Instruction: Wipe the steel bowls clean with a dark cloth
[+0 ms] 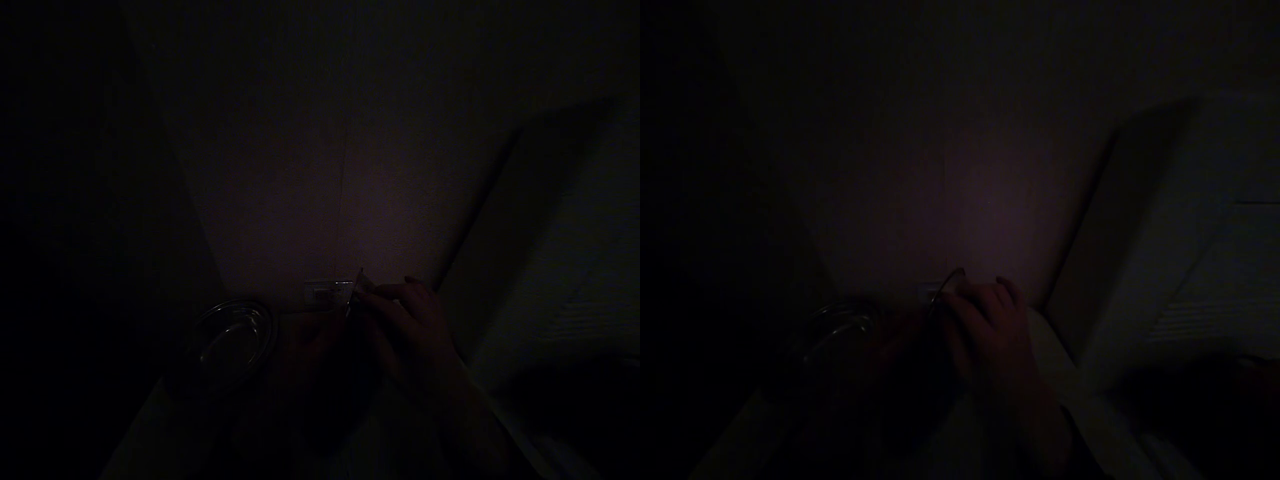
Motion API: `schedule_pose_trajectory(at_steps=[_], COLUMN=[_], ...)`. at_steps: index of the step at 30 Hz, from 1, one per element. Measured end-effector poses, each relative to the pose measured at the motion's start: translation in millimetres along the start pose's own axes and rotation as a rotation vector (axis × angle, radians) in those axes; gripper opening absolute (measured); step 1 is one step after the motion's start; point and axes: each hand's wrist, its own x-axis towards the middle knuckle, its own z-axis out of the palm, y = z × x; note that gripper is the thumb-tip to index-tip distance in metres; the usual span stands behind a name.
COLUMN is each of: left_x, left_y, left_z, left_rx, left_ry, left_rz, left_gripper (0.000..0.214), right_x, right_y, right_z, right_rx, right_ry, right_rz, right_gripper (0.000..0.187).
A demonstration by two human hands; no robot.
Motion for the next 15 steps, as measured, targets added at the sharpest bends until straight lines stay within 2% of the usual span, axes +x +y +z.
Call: schedule_pose_trajectory(at_steps=[3, 9, 15], left_x=[-1.1, 4.5, 0.6], left_y=[-1.8, -1.9, 6.4], left_z=[0.9, 6.4, 5.5], left_rx=[0.023, 0.007, 0.004], left_ry=[0.012, 0.076, 0.029], left_rz=[-0.04, -0.043, -0.029], left_gripper=[0.027, 0.032, 0.034], right_x=[0.3, -2.0, -1.9], right_y=[1.4, -9.2, -6.2], right_z=[0.9, 5.9, 6.3], right_rx=[-0.016, 0.071, 0.02], right_ry=[0.015, -0.024, -0.004], right_rz=[0.027, -0.051, 0.019], right_gripper=[0.017, 0.021, 0.019])
